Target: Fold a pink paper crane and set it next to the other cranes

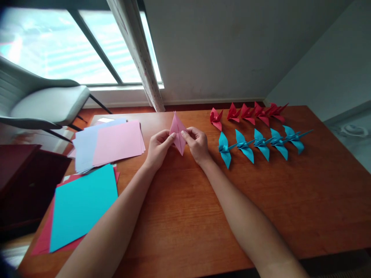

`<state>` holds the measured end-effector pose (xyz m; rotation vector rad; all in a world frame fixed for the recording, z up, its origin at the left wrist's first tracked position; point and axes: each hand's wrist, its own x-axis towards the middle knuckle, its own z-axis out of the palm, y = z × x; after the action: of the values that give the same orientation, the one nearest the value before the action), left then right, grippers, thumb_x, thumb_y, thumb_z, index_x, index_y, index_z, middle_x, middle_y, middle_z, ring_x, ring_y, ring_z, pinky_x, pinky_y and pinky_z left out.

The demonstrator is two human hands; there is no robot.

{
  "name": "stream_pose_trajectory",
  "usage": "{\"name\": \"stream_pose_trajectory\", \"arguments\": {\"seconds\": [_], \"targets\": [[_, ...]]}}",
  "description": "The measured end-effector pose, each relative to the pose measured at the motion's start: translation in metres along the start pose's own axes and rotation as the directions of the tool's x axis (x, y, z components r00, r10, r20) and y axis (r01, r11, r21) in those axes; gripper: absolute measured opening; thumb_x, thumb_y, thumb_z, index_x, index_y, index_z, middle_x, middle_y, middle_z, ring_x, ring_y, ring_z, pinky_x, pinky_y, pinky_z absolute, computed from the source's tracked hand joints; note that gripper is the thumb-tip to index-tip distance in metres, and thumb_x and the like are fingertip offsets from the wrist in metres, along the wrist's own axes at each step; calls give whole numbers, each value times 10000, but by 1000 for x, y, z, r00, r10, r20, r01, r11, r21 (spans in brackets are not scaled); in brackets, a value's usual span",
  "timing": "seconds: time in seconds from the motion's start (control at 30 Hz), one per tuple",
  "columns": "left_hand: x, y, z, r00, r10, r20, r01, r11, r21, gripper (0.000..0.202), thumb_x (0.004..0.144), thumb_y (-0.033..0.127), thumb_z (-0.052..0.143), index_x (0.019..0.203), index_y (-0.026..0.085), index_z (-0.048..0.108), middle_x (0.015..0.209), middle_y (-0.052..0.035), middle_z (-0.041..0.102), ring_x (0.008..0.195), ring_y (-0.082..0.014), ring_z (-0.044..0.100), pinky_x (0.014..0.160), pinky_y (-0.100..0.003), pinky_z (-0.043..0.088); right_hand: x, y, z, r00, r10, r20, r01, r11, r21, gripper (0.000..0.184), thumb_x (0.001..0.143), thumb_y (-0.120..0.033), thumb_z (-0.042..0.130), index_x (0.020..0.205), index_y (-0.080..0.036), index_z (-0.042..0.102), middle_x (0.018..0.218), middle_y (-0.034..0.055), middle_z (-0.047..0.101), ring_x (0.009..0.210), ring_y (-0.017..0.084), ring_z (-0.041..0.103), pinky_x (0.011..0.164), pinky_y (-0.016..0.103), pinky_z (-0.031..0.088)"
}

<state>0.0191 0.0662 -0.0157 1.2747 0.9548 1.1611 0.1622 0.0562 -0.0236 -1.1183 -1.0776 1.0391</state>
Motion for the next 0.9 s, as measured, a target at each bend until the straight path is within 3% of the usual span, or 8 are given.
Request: {"name": "stream_pose_trajectory", "arguments": {"seconds": [0.17, 0.3, 0.63, 0.9], "targets": [[0, -2, 4, 999, 27, -28, -25, 997, 67, 342, 829, 458, 741, 729, 162, 603, 672, 28, 530, 622, -101, 441, 584, -225, 350, -1, 0, 1, 1000, -8, 25, 8, 1000, -17, 260, 829, -429, 689, 722, -207, 607, 665, -33, 541, 625, 117, 468, 601, 262, 394], [0, -5, 4, 998, 26, -49, -24, 999, 28, 336, 808, 455, 752, 724, 165, 603, 673, 25, 547, 628, -107, 463, 598, -228, 371, -1, 1, 0, 998, -31, 54, 35, 997, -64, 227, 812, -428, 718, 800, -211, 651, 746, -21, 592, 697, 132, 513, 630, 261, 416], [1, 0, -2, 995, -78, 59, 82, 994, -69, 368, 846, 522, 693, 764, 167, 636, 685, -7, 620, 643, -138, 566, 641, -247, 489, 1, 0, -4, 1000, -10, 13, 10, 1000, 12, 317, 844, -505, 691, 725, -211, 692, 637, -16, 564, 606, 128, 479, 576, 278, 392], [2, 0, -1, 999, -47, 8, 47, 995, -89, 324, 848, 458, 708, 739, 167, 617, 683, -1, 610, 651, -131, 585, 655, -239, 517, 0, -1, -4, 998, -57, -1, 57, 998, -36, 257, 880, -451, 682, 782, -216, 713, 659, -19, 588, 607, 124, 501, 585, 272, 407]]}}
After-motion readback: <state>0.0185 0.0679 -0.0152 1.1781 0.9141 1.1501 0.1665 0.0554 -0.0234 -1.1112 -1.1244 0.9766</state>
